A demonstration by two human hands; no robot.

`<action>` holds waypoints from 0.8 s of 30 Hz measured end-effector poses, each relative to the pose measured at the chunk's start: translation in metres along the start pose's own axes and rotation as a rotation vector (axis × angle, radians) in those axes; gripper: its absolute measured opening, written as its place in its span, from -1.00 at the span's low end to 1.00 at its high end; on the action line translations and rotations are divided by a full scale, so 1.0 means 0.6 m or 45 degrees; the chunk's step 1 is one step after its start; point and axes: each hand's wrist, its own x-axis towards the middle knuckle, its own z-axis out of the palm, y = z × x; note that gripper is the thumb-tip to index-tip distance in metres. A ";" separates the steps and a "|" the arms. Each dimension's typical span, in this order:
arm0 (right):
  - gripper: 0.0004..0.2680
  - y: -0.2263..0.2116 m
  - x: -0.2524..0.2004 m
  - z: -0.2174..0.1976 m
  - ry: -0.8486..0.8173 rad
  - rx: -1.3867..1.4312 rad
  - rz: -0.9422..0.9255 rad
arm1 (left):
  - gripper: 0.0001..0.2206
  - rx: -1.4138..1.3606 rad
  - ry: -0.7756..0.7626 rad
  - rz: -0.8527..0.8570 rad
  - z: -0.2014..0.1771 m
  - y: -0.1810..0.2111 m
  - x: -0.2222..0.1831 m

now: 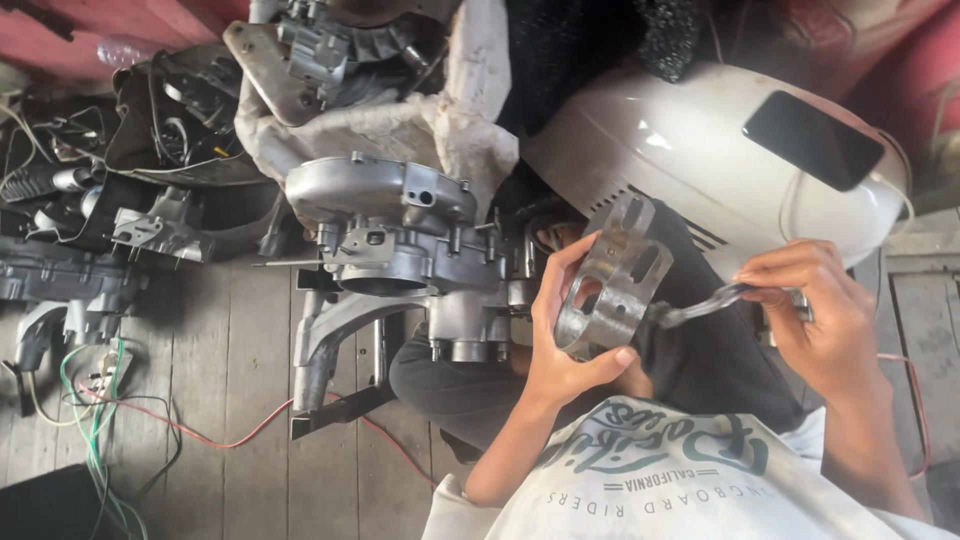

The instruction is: The person is using a small brush to clean the surface and crevices of a metal bracket.

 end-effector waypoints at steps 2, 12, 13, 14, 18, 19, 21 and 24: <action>-0.83 0.013 -0.024 -0.015 0.066 0.049 -0.018 | -0.15 0.034 -0.006 0.015 0.019 -0.005 -0.006; -0.85 0.004 0.007 -0.045 -0.108 0.231 -0.374 | -0.14 0.293 0.211 0.097 0.100 0.000 -0.066; -0.85 0.011 0.011 -0.048 -0.149 0.282 -0.436 | -0.14 0.337 0.252 0.113 0.113 0.003 -0.076; -0.85 0.016 0.012 -0.048 -0.169 0.288 -0.451 | -0.14 0.335 0.276 0.123 0.120 -0.001 -0.083; -0.87 0.042 -0.006 -0.066 -0.162 0.414 -0.462 | -0.12 0.359 0.337 0.210 0.160 -0.024 -0.107; -0.89 0.049 -0.015 -0.073 -0.131 0.532 -0.345 | -0.10 0.370 0.338 0.243 0.171 -0.031 -0.112; -0.87 0.057 -0.024 -0.085 -0.004 0.498 -0.336 | -0.14 0.281 0.317 0.227 0.190 -0.042 -0.120; -0.83 0.063 -0.049 -0.103 0.143 0.467 -0.311 | -0.17 0.204 0.283 0.228 0.214 -0.054 -0.121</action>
